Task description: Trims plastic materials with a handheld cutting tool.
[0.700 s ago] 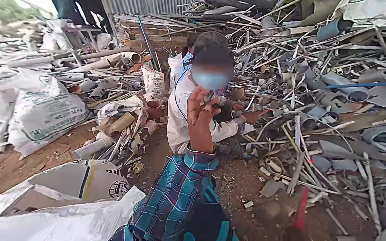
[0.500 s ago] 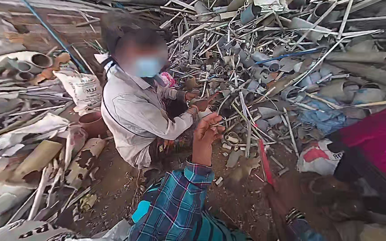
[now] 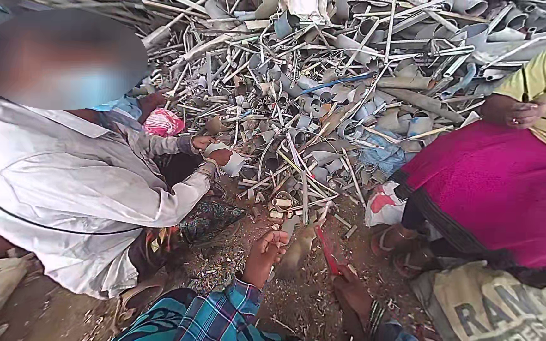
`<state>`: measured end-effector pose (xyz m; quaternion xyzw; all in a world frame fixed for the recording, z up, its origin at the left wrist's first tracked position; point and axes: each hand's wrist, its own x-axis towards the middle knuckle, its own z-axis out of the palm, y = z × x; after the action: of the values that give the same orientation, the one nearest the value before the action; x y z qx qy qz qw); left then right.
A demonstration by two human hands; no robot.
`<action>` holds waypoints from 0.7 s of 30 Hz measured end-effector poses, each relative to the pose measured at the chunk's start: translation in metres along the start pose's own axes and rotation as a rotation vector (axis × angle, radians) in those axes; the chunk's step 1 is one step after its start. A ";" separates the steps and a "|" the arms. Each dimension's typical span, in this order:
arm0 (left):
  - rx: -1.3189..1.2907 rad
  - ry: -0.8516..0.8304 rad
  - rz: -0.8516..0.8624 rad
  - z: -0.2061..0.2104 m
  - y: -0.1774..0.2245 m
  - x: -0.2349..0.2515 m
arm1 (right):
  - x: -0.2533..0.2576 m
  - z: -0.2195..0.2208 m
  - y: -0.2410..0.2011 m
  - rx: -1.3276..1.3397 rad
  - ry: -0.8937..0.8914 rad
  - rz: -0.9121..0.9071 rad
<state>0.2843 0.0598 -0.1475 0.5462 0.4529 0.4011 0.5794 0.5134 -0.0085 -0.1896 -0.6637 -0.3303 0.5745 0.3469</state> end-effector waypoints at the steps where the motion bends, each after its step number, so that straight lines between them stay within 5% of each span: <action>1: -0.001 0.003 0.006 0.000 -0.003 0.001 | 0.000 -0.004 -0.002 0.133 -0.010 -0.045; 5: -0.002 0.023 -0.020 -0.002 -0.010 0.007 | 0.001 -0.011 -0.005 0.406 -0.034 -0.026; 12: 0.064 -0.035 -0.082 0.006 -0.015 0.011 | 0.007 0.012 0.017 0.046 0.016 0.186; 16: 0.413 -0.271 -0.072 0.008 -0.023 0.014 | 0.009 0.013 0.015 0.040 0.032 0.161; 21: 1.148 -0.770 -0.212 0.027 -0.028 0.007 | 0.013 0.011 0.022 0.044 0.074 0.173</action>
<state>0.3113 0.0573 -0.1758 0.8220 0.4065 -0.1826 0.3546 0.5055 -0.0085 -0.2166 -0.7028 -0.2459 0.5846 0.3223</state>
